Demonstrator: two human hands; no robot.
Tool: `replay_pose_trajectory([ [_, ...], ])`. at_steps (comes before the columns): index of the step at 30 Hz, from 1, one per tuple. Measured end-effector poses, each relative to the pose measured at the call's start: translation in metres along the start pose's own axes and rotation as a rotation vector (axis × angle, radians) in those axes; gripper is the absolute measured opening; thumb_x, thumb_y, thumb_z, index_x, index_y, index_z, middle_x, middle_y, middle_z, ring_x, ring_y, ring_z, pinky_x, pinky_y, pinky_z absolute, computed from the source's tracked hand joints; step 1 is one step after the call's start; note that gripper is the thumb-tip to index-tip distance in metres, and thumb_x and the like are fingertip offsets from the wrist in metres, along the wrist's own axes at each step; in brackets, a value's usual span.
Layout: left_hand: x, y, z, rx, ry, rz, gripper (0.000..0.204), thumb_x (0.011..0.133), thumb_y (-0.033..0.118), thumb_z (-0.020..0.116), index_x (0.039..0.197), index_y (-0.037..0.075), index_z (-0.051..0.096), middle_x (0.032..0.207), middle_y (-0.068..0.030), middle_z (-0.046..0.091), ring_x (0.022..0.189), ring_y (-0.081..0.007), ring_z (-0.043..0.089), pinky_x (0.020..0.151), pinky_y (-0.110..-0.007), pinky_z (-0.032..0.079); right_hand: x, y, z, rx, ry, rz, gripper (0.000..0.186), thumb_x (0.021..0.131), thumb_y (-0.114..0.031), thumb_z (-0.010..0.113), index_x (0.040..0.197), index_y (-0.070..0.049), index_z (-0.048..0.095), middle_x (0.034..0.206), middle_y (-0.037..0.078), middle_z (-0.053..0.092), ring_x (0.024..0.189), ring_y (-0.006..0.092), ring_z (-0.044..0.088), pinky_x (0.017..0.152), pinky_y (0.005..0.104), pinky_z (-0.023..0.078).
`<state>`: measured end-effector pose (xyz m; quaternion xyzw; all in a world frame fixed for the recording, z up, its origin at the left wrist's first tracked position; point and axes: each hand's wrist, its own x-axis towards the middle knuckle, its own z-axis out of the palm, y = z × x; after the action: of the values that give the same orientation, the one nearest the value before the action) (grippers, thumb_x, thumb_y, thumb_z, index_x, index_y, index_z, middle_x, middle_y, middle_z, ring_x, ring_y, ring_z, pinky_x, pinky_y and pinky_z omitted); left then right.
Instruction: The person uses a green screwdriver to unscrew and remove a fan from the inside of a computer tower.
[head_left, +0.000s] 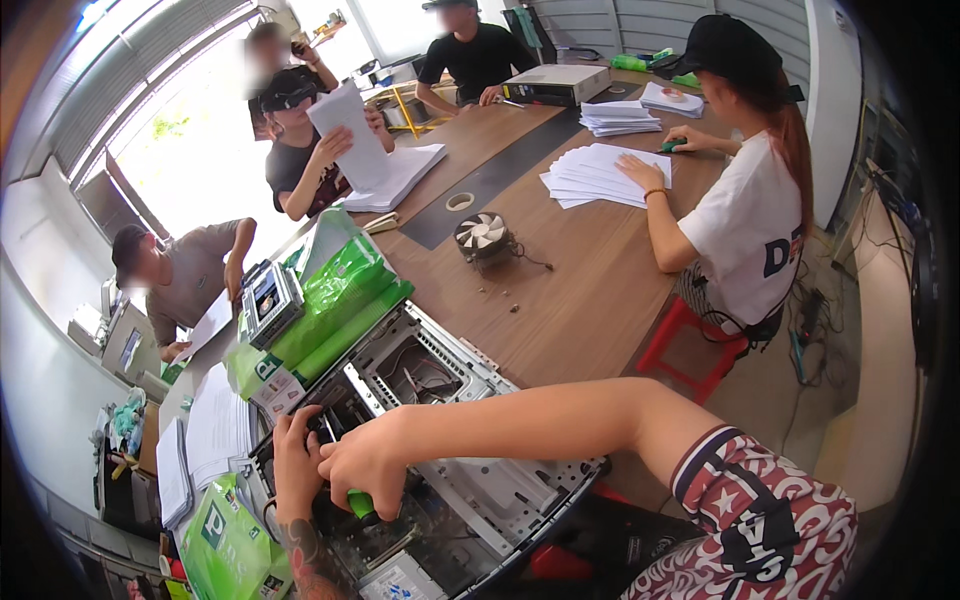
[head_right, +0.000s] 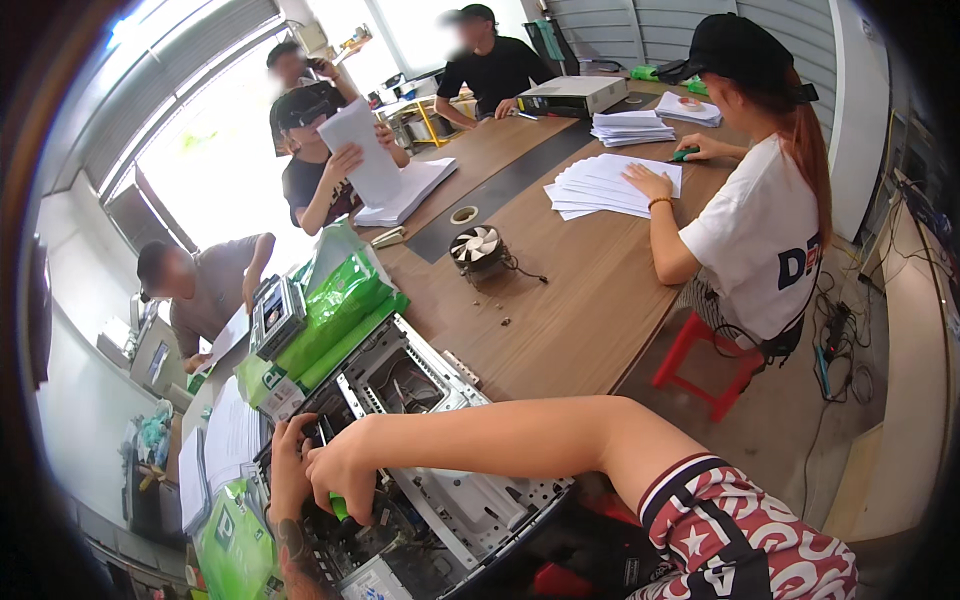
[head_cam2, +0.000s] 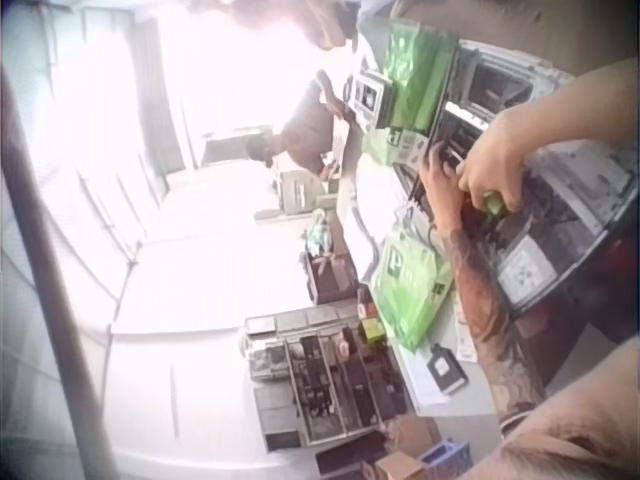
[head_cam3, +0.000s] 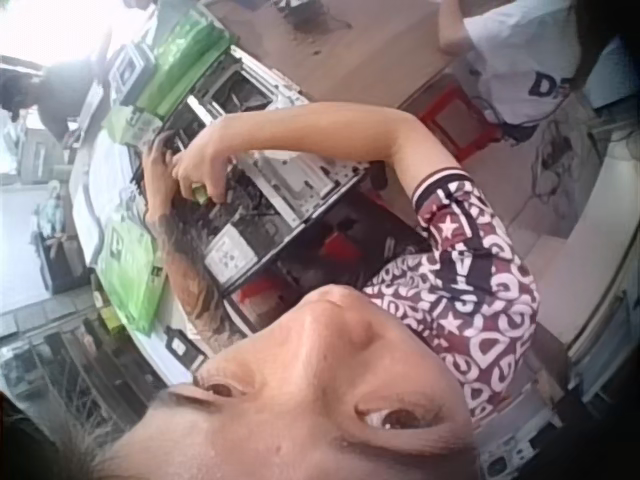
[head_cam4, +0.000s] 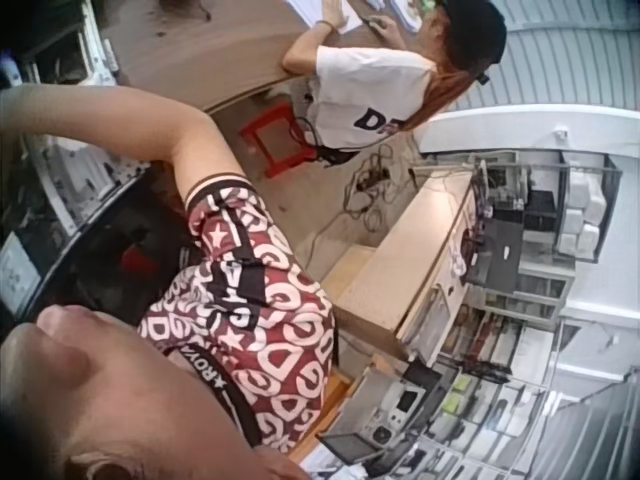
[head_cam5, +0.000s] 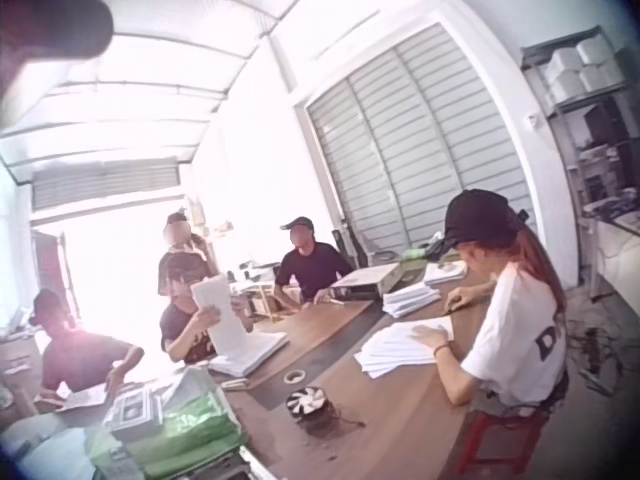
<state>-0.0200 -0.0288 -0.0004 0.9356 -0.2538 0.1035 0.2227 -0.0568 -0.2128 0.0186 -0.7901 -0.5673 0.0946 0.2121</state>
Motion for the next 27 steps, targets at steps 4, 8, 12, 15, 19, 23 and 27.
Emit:
replay_pose_trajectory([
  [4, 0.0000, 0.0011, -0.0017, 0.011, -0.033, -0.043, 0.039, 0.083, -0.003, 0.053, 0.117, 0.016, 0.060, 0.102, -0.0150, 0.052, 0.103, -0.0378, 0.052, 0.088, -0.045, 0.045, -0.0002, -0.0013, -0.0003, 0.002, -0.002, 0.015, 0.040, 0.059, -0.026, 0.071, 0.097, -0.013, 0.073, 0.105, 0.011, 0.058, 0.113, 0.0279, 0.048, 0.088, 0.0400, 0.049],
  [8, -0.0002, -0.0028, -0.0002, 0.020, -0.028, -0.045, 0.039, 0.083, -0.002, 0.053, 0.117, 0.016, 0.060, 0.103, -0.0153, 0.052, 0.104, -0.0380, 0.052, 0.088, -0.046, 0.045, 0.0005, -0.0037, -0.0046, 0.004, -0.082, 0.097, 0.041, 0.056, -0.025, 0.070, 0.094, -0.012, 0.075, 0.103, 0.011, 0.063, 0.114, 0.0262, 0.050, 0.090, 0.0387, 0.048],
  [12, -0.0005, -0.0006, -0.0012, 0.016, -0.024, -0.036, 0.040, 0.083, -0.003, 0.054, 0.117, 0.016, 0.060, 0.103, -0.0154, 0.052, 0.104, -0.0380, 0.052, 0.088, -0.045, 0.045, 0.0021, -0.0017, -0.0002, -0.075, -0.048, 0.076, 0.036, 0.058, -0.028, 0.070, 0.091, -0.013, 0.074, 0.100, 0.008, 0.061, 0.110, 0.0264, 0.050, 0.088, 0.0400, 0.047],
  [15, -0.0004, -0.0006, -0.0001, 0.011, -0.021, -0.034, 0.041, 0.082, -0.003, 0.054, 0.118, 0.016, 0.061, 0.103, -0.0151, 0.053, 0.104, -0.0374, 0.052, 0.089, -0.045, 0.045, -0.0009, -0.0027, -0.0013, -0.156, 0.012, 0.013, 0.036, 0.058, -0.029, 0.071, 0.091, -0.014, 0.074, 0.099, 0.008, 0.061, 0.109, 0.0262, 0.051, 0.087, 0.0396, 0.047],
  [19, -0.0004, -0.0012, -0.0005, 0.005, -0.010, -0.026, 0.043, 0.081, -0.004, 0.055, 0.118, 0.017, 0.061, 0.103, -0.0147, 0.053, 0.104, -0.0366, 0.052, 0.090, -0.044, 0.046, 0.0025, 0.0035, 0.0039, -0.129, 0.042, -0.001, 0.037, 0.058, -0.031, 0.071, 0.092, -0.015, 0.074, 0.099, 0.008, 0.061, 0.109, 0.0266, 0.051, 0.087, 0.0398, 0.047],
  [23, -0.0006, 0.0010, -0.0011, 0.013, 0.006, -0.003, 0.043, 0.081, -0.004, 0.055, 0.118, 0.017, 0.061, 0.103, -0.0149, 0.053, 0.104, -0.0369, 0.052, 0.090, -0.044, 0.045, 0.0026, 0.0029, 0.0040, -0.114, 0.046, -0.012, 0.039, 0.059, -0.032, 0.072, 0.094, -0.014, 0.074, 0.099, 0.009, 0.060, 0.108, 0.0275, 0.050, 0.087, 0.0400, 0.048],
  [27, -0.0003, 0.0029, -0.0022, -0.014, -0.012, -0.029, 0.043, 0.080, -0.004, 0.055, 0.118, 0.016, 0.062, 0.102, -0.0150, 0.053, 0.104, -0.0371, 0.053, 0.091, -0.044, 0.045, 0.0011, 0.0020, 0.0035, -0.103, 0.044, -0.002, 0.041, 0.060, -0.032, 0.072, 0.096, -0.013, 0.073, 0.100, 0.011, 0.060, 0.109, 0.0284, 0.050, 0.088, 0.0399, 0.048],
])
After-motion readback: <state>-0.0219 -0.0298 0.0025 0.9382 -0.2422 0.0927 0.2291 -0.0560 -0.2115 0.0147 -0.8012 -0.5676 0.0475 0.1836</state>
